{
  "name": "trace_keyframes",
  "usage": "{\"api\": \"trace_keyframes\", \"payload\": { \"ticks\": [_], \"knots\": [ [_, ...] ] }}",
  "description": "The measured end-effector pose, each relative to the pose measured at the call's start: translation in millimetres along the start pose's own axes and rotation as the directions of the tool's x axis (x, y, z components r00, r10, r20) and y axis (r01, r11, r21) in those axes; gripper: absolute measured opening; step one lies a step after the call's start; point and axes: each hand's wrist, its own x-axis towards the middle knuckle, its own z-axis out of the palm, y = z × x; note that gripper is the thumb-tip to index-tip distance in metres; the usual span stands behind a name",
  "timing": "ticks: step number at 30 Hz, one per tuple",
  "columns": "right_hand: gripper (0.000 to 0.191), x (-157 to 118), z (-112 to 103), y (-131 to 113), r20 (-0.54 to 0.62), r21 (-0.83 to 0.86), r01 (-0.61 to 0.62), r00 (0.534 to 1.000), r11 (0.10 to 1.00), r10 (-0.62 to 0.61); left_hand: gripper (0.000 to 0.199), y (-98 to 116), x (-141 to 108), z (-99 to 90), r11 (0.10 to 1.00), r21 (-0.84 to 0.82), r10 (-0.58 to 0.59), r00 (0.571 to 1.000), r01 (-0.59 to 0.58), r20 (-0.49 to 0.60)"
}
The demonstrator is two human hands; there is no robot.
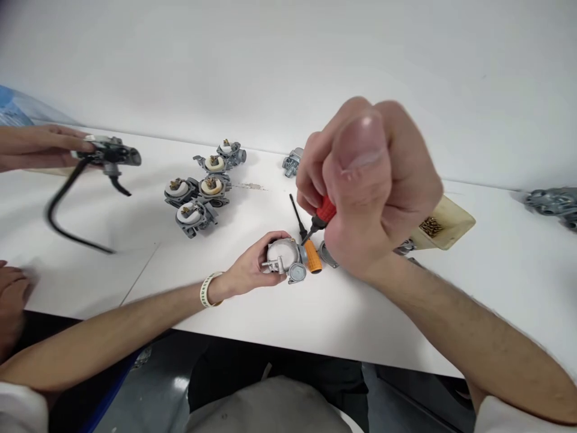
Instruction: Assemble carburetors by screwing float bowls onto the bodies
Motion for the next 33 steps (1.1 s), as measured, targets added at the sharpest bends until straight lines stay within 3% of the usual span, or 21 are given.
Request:
{"api": "trace_keyframes", "payload": {
  "ticks": [6, 10, 12, 17, 22, 29, 31, 33],
  "knots": [
    [0.042, -1, 55, -9, -0.127, 0.038, 0.095, 0.988, 0.995, -0.089, 0.067, 1, 1, 0.7, 0.997, -0.063, -0.048, 0.998, 0.051, 0.039],
    [0.051, 2, 82, -12, -0.403, 0.13, 0.266, 0.894, 0.955, -0.194, 0.067, 0, 1, 0.6, 0.997, -0.06, -0.051, 0.998, 0.054, 0.047],
    [0.053, 3, 87, -10, -0.454, 0.169, 0.327, 0.863, 0.93, -0.221, 0.067, 0, 1, 0.7, 0.997, -0.059, -0.057, 0.997, 0.059, 0.044],
    [0.053, 2, 89, -6, -0.436, 0.167, 0.236, 0.889, 0.957, -0.143, 0.068, -1, 0, 0.8, 0.997, -0.049, -0.053, 0.997, 0.056, 0.049],
    [0.05, 2, 88, -8, -0.451, 0.074, 0.204, 0.88, 0.976, -0.15, 0.069, -3, 0, 0.1, 0.997, -0.059, -0.049, 0.998, 0.052, 0.048],
    [0.048, -3, 86, -6, -0.383, -0.048, 0.119, 0.915, 0.992, -0.128, 0.069, -7, 1, -0.4, 0.998, -0.063, -0.027, 0.998, 0.03, 0.054],
    [0.045, -2, 83, -7, -0.308, -0.124, 0.125, 0.938, 0.984, -0.158, 0.069, -7, 1, 0.0, 0.997, -0.068, -0.03, 0.998, 0.034, 0.046],
    [0.039, 0, 74, -12, -0.138, -0.218, 0.189, 0.965, 0.957, -0.222, 0.066, -4, 2, 0.6, 0.996, -0.082, -0.041, 0.999, 0.042, 0.023]
  ]
}}
